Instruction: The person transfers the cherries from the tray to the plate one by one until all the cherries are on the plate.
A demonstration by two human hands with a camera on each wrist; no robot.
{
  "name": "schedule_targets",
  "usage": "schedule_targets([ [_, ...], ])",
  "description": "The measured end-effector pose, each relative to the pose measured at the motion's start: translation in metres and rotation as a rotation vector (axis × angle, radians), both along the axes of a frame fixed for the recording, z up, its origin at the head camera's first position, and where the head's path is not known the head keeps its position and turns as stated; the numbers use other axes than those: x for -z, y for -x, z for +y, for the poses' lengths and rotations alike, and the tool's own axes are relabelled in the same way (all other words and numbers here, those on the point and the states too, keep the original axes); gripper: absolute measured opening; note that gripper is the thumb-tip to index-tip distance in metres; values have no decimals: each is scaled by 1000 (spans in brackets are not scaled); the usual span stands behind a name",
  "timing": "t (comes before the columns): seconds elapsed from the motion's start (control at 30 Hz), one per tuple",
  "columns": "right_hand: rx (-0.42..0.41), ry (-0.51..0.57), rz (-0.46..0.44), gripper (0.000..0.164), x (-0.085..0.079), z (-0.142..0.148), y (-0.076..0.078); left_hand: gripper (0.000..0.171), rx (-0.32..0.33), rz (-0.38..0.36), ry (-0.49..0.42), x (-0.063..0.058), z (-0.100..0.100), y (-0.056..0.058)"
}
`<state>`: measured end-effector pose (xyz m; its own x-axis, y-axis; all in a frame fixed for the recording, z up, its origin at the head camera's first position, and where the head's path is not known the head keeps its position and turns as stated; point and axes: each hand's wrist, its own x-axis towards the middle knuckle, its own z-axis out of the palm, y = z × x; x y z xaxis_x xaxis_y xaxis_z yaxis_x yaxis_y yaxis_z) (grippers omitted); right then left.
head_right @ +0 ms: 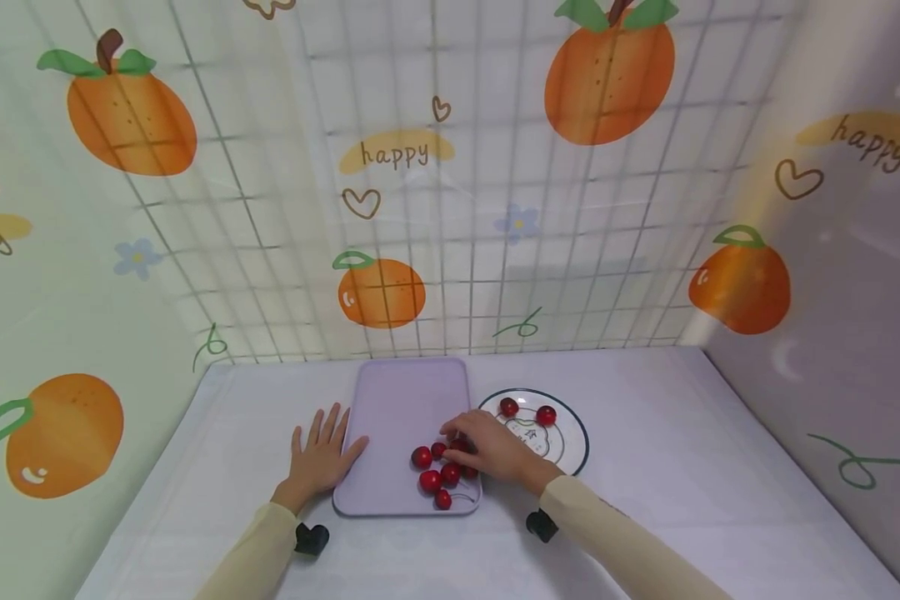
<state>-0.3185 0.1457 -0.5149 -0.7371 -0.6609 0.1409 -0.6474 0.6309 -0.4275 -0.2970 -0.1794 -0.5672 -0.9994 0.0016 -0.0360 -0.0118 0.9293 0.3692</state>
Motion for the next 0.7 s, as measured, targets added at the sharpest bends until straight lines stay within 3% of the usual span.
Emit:
schedule_targets([
  [0.23, -41, 42, 32, 26, 5, 1, 5, 82, 1, -2, -6, -6, 1, -6],
  [0.43, -58, 96, 77, 19, 5, 0, 8, 81, -3, 1, -8, -5, 0, -3],
  [0.7, 14, 192, 40, 19, -1, -3, 3, 81, -2, 4, -10, -3, 1, -1],
])
